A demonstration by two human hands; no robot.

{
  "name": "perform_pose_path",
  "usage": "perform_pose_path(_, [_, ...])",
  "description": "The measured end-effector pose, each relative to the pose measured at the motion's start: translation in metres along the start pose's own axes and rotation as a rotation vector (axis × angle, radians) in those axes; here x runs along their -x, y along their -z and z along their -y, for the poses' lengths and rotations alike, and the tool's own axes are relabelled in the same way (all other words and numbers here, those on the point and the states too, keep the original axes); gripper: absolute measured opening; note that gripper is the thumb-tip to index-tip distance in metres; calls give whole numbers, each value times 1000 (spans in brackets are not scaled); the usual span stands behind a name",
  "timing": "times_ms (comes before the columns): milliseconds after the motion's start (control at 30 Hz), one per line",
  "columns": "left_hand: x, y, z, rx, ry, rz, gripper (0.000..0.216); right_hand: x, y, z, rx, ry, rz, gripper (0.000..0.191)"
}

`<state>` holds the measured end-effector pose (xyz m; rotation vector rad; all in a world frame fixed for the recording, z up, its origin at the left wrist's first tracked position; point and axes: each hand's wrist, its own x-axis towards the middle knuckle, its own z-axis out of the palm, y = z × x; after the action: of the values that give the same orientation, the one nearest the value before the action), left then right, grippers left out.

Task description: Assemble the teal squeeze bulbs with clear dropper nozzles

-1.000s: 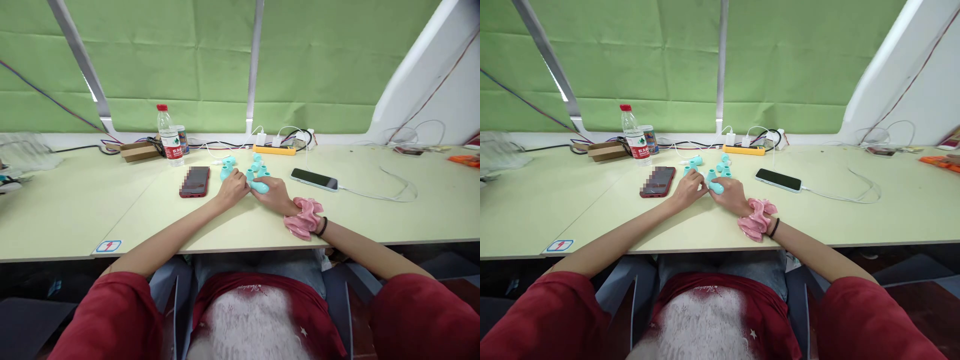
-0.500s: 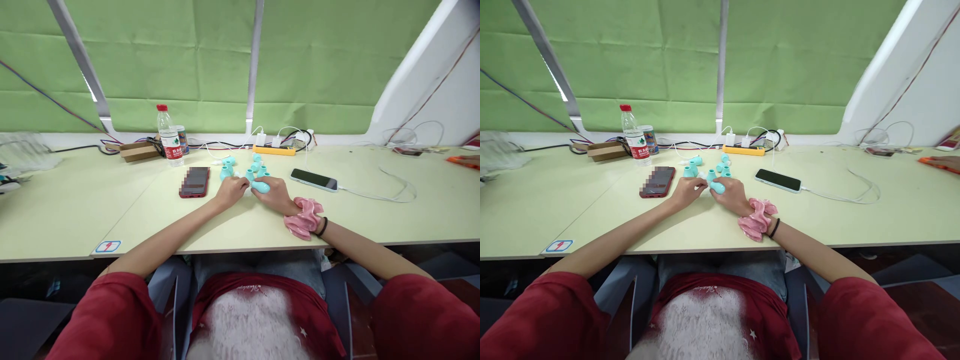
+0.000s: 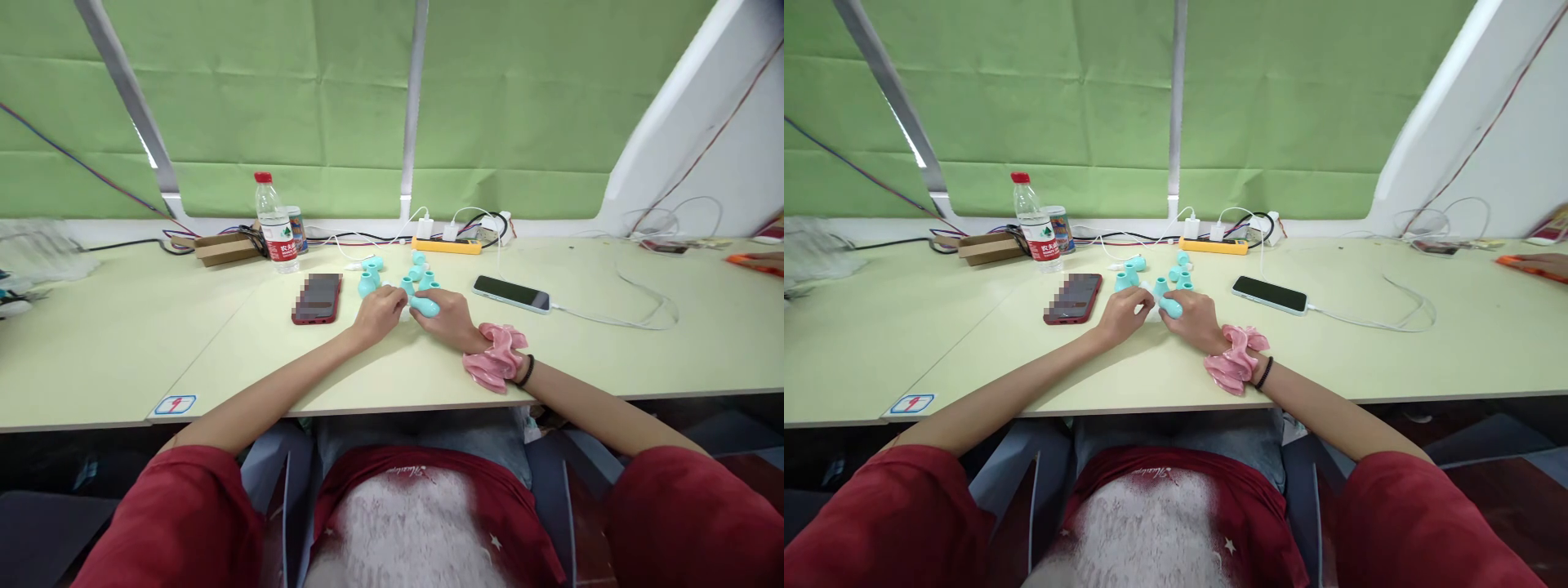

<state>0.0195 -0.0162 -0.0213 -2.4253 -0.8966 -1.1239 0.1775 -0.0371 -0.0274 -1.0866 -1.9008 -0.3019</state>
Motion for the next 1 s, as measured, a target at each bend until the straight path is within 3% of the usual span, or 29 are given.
perform_pose_path(200, [-3,1,-2,138,39,7,14,-1,-1,0,-21,-38,18,24])
perform_pose_path(400, [-3,-1,-3,-89,-96,47,17,-4,-2,3,-76,-178,54,24])
perform_pose_path(567, [-3,-1,-1,-283,-165,68,19,-5,-2,5,-130,-206,36,25])
perform_pose_path(700, [-7,8,2,-313,-103,33,20,-6,-2,1,-139,-260,23,25])
perform_pose_path(833, [-11,14,11,-167,21,32,14,-8,-1,-8,-175,-277,-13,25])
perform_pose_path(1000, [-6,4,22,42,179,170,15,-10,2,-11,-240,-288,-93,27])
